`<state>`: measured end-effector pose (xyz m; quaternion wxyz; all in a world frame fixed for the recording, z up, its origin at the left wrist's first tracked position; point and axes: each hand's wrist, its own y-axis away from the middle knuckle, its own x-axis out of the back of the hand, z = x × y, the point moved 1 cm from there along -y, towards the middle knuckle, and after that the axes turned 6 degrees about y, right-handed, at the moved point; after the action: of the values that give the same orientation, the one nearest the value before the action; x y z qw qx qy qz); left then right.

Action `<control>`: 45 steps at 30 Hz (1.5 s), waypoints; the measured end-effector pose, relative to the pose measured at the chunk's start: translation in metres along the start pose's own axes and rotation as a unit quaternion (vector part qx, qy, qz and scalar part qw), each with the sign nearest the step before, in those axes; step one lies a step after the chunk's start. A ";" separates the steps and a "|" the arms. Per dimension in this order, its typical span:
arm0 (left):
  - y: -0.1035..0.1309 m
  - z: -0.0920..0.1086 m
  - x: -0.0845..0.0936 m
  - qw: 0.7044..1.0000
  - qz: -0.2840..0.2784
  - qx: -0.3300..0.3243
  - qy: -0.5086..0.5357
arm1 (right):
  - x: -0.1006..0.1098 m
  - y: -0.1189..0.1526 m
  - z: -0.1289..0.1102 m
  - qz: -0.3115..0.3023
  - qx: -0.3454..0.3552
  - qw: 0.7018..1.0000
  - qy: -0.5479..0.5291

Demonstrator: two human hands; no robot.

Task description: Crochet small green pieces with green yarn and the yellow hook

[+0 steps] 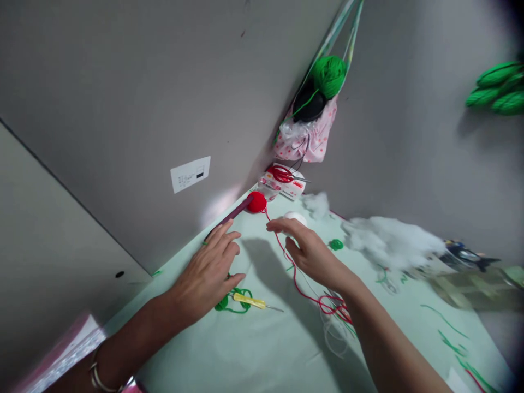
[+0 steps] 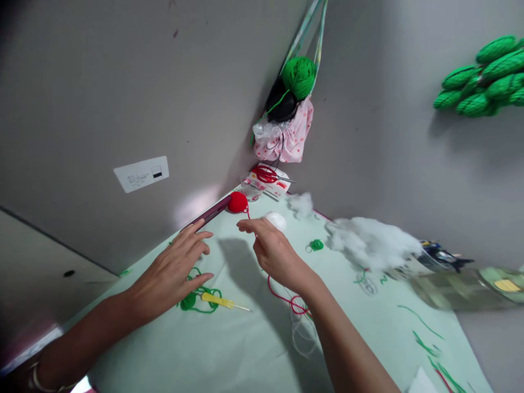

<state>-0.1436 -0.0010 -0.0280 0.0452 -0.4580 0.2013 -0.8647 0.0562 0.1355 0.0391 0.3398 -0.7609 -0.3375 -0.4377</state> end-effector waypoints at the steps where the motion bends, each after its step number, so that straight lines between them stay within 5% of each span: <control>1: 0.000 0.001 -0.001 1.000 -0.001 -0.001 -0.002 | -0.003 -0.006 -0.001 0.010 0.005 1.000 0.001; 9: -0.004 -0.013 0.006 1.000 0.011 0.017 -0.018 | -0.011 -0.043 -0.027 0.031 0.054 0.998 -0.024; 15: -0.008 -0.033 0.014 0.999 0.037 0.034 0.012 | -0.012 0.006 -0.043 -0.080 0.038 0.996 -0.001; 21: 0.000 -0.011 0.025 0.994 0.078 0.004 0.078 | -0.050 0.051 -0.058 -0.188 -0.006 0.975 0.117; 25: 0.013 0.012 0.032 0.972 0.101 0.042 0.207 | -0.069 0.069 -0.065 -0.150 -0.078 0.980 0.105; 30: 0.031 0.037 0.037 0.887 0.058 0.120 0.442 | -0.047 0.108 -0.086 -0.077 -0.155 0.985 0.002; 34: 0.041 0.056 0.037 0.880 -0.002 0.098 0.465 | -0.022 0.147 -0.113 0.015 -0.225 0.948 -0.223; 40: 0.052 0.098 0.022 0.859 -0.126 0.076 0.490 | -0.007 0.185 -0.144 0.080 -0.262 0.922 -0.273; 45: 0.044 0.113 0.005 0.794 -0.049 0.147 0.588 | -0.008 0.205 -0.130 0.200 -0.270 0.885 -0.323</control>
<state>-0.0592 -0.0769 0.0153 -0.0580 0.1413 0.0371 -0.9876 0.1623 -0.0826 0.0363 0.0737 -0.9740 -0.1378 -0.1641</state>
